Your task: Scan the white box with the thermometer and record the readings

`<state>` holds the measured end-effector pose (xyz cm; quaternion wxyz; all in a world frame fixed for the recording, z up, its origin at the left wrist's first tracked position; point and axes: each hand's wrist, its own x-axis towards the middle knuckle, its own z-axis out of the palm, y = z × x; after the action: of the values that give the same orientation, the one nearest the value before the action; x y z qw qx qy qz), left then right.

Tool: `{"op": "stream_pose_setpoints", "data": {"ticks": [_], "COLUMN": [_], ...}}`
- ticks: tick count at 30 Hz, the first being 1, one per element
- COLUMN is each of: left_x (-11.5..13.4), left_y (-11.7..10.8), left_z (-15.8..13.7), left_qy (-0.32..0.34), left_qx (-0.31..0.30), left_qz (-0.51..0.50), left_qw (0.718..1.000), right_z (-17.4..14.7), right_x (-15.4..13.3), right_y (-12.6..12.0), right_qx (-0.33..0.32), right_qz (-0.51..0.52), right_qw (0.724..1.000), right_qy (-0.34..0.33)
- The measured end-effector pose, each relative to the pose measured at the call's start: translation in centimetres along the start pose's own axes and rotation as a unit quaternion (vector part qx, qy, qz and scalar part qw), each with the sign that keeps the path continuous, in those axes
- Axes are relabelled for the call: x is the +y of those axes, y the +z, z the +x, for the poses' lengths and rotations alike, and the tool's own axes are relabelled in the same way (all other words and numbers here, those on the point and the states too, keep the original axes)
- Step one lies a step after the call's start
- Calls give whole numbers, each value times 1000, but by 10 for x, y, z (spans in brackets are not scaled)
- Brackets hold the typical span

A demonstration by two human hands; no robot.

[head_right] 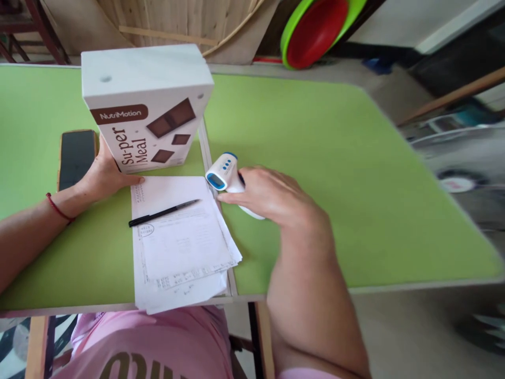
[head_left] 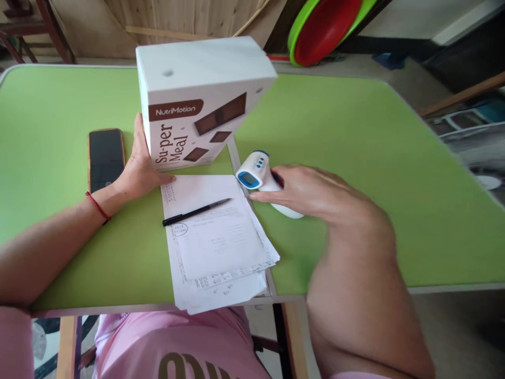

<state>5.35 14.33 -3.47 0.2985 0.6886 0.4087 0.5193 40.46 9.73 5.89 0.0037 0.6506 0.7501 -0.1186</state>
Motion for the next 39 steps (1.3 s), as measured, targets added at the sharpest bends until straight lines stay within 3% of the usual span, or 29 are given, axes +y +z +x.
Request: {"op": "stream_pose_setpoints", "data": {"ticks": [2,4,7,10,14,17,20,24,29,34,39], "left_x": [3,7,13,17,17,16,16,18,19,18,19], "left_y": [0,0,1,4,6,5,6,10,8,7,7], "left_z": [-2,-2,-2,-1,1,2,2,2,2,1,3], "left_qy": [-11,-16,-21,-30,-35,-37,-34,-39,-22,-12,-23], "left_qx": [-2,-7,-13,-8,-9,-51,-49,-4,-29,-37,-24], "left_qz": [-7,-9,-3,-4,1,26,20,-20,-11,4,-7], "left_qw": [1000,1000,1000,1000,999,998,998,999,999,999,999], "right_z": [-5,-12,-20,-20,-19,-26,-35,-36,-27,-29,-29], "right_x": [4,-4,-32,-54,-61,-67,-86,-115,-128,-126,-125], "right_y": [5,9,16,24,24,20,25,47,66,64,63], "right_qx": [116,178,110,54,44,58,96,74,86,106,103], "right_qz": [19,62,116,99,111,229,393,515,515,453,451], "right_qw": [989,963,934,925,924,918,887,841,849,877,872], "right_qy": [-88,-194,-318,-362,-364,-318,-223,-149,-87,-122,-157]}}
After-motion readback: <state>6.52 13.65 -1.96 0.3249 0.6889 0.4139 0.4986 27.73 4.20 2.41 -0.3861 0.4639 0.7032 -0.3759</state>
